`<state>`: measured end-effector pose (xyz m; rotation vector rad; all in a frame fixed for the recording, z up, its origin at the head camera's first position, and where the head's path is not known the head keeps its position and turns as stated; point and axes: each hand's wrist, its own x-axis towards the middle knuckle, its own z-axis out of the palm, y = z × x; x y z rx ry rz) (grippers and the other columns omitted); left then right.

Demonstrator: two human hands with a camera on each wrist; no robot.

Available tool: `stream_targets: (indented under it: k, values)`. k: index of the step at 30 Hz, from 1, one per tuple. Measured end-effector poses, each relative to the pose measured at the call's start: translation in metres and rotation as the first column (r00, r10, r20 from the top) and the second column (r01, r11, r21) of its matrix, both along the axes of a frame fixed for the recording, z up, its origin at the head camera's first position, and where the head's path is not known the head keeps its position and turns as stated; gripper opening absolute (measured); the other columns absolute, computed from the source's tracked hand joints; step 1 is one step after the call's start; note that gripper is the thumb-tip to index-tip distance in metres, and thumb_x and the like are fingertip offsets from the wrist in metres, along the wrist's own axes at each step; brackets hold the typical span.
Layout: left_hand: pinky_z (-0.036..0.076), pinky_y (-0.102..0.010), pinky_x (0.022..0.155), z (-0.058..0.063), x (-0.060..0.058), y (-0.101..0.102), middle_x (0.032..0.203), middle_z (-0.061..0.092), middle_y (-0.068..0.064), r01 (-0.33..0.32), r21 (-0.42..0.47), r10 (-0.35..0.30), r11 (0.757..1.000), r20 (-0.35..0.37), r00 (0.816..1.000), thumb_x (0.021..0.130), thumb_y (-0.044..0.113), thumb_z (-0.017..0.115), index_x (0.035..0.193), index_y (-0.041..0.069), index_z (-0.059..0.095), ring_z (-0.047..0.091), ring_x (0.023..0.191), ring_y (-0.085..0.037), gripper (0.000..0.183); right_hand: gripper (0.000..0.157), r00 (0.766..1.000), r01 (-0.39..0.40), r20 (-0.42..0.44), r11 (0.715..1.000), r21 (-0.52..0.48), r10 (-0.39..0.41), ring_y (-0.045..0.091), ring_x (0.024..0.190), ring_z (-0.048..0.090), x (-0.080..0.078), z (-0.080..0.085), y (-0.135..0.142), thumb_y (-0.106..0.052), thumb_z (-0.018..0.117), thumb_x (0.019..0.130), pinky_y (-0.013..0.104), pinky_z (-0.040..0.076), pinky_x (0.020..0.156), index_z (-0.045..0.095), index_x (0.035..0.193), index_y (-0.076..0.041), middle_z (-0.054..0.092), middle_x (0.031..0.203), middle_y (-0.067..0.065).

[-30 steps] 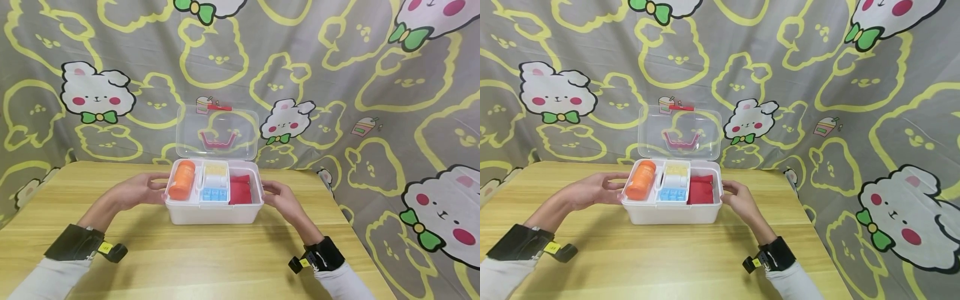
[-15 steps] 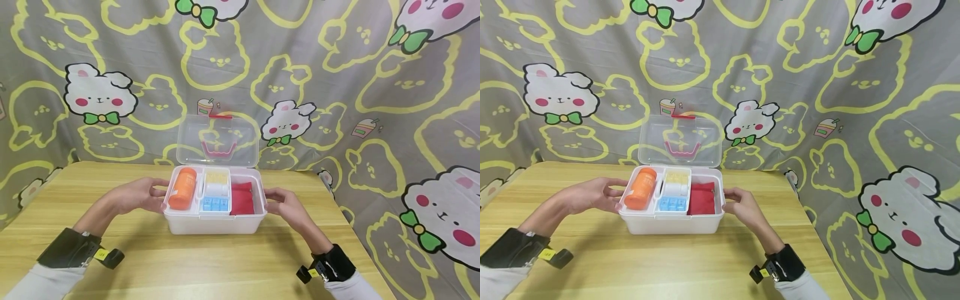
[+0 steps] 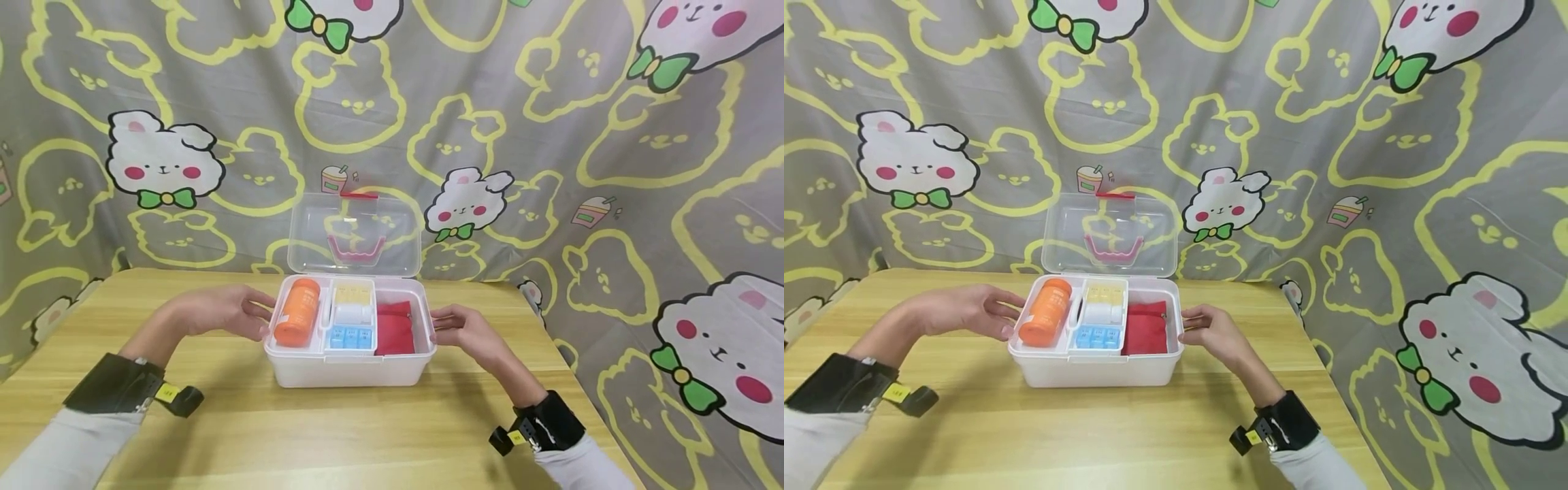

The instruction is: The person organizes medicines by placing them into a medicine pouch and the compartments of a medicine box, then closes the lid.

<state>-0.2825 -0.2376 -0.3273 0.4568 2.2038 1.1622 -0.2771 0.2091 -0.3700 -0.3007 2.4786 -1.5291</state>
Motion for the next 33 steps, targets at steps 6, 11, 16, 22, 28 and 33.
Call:
stream_targets:
  k: [6, 11, 16, 22, 28, 33]
  values:
    - [0.054, -0.045, 0.102, 0.011, -0.028, -0.001, 0.149, 0.04, -0.038, -0.102, -0.023, 0.102, 0.995, -0.002, 0.995, 0.101, 0.014, 0.055, 0.151, -0.016, 0.028, 0.053, 0.13, -0.047, 0.064, 0.04, 0.998, 0.056, 0.026, 0.997, 0.045, -0.057, 0.035, 0.112, 0.067, -0.024, 0.012, 0.0, -0.011, 0.063, 0.096, 0.042, 0.058, 0.095, 0.058, 0.13, 0.008, 0.066, 0.123, 0.027]
    - [0.043, -0.053, 0.113, 0.022, -0.056, 0.009, 0.159, 0.02, -0.039, -0.219, -0.044, 0.219, 0.975, -0.019, 0.976, 0.108, 0.016, 0.036, 0.156, -0.014, 0.009, 0.03, 0.144, -0.054, 0.063, 0.044, 0.993, 0.114, 0.03, 0.989, 0.093, -0.117, 0.035, 0.112, 0.066, -0.057, 0.025, -0.005, -0.015, 0.052, 0.102, 0.039, 0.058, 0.095, 0.05, 0.139, 0.008, 0.061, 0.131, 0.029]
    - [0.034, -0.055, 0.119, 0.031, -0.076, 0.023, 0.163, 0.011, -0.036, -0.308, -0.044, 0.309, 0.95, 0.018, 0.951, 0.11, 0.022, 0.03, 0.157, -0.01, -0.002, 0.022, 0.149, -0.053, 0.066, 0.051, 0.989, 0.121, 0.066, 0.982, 0.146, -0.132, 0.032, 0.109, 0.061, -0.086, 0.035, -0.016, -0.015, 0.044, 0.102, 0.042, 0.057, 0.097, 0.041, 0.149, 0.005, 0.056, 0.137, 0.029]
    - [0.029, -0.056, 0.121, 0.036, -0.089, 0.031, 0.164, 0.004, -0.036, -0.326, -0.062, 0.328, 0.943, 0.028, 0.944, 0.111, 0.025, 0.024, 0.157, -0.009, -0.008, 0.017, 0.149, -0.055, 0.065, 0.053, 0.983, 0.11, 0.128, 0.985, 0.137, -0.127, 0.037, 0.118, 0.055, -0.108, 0.04, -0.033, -0.015, 0.039, 0.101, 0.046, 0.052, 0.104, 0.037, 0.151, 0.003, 0.053, 0.131, 0.022]
    - [0.026, -0.056, 0.123, 0.038, -0.096, 0.035, 0.164, 0.003, -0.036, -0.404, -0.017, 0.404, 0.915, 0.088, 0.911, 0.111, 0.026, 0.026, 0.158, -0.004, -0.01, 0.014, 0.151, -0.053, 0.066, 0.05, 0.962, 0.158, 0.22, 0.987, 0.04, -0.163, 0.024, 0.092, 0.051, -0.122, 0.05, -0.051, -0.03, 0.035, 0.107, 0.043, 0.048, 0.103, 0.044, 0.143, 0.003, 0.048, 0.114, 0.015]
    - [0.025, -0.056, 0.123, 0.041, -0.099, 0.039, 0.164, 0.011, -0.034, -0.415, -0.077, 0.422, 0.907, 0.135, 0.897, 0.111, 0.035, 0.029, 0.159, -0.005, -0.007, 0.023, 0.151, -0.049, 0.073, 0.054, 0.944, 0.212, 0.268, 0.976, -0.042, -0.194, 0.017, 0.076, 0.054, -0.131, 0.06, -0.058, -0.038, 0.036, 0.107, 0.027, 0.049, 0.074, 0.042, 0.149, -0.004, 0.051, 0.105, 0.013]
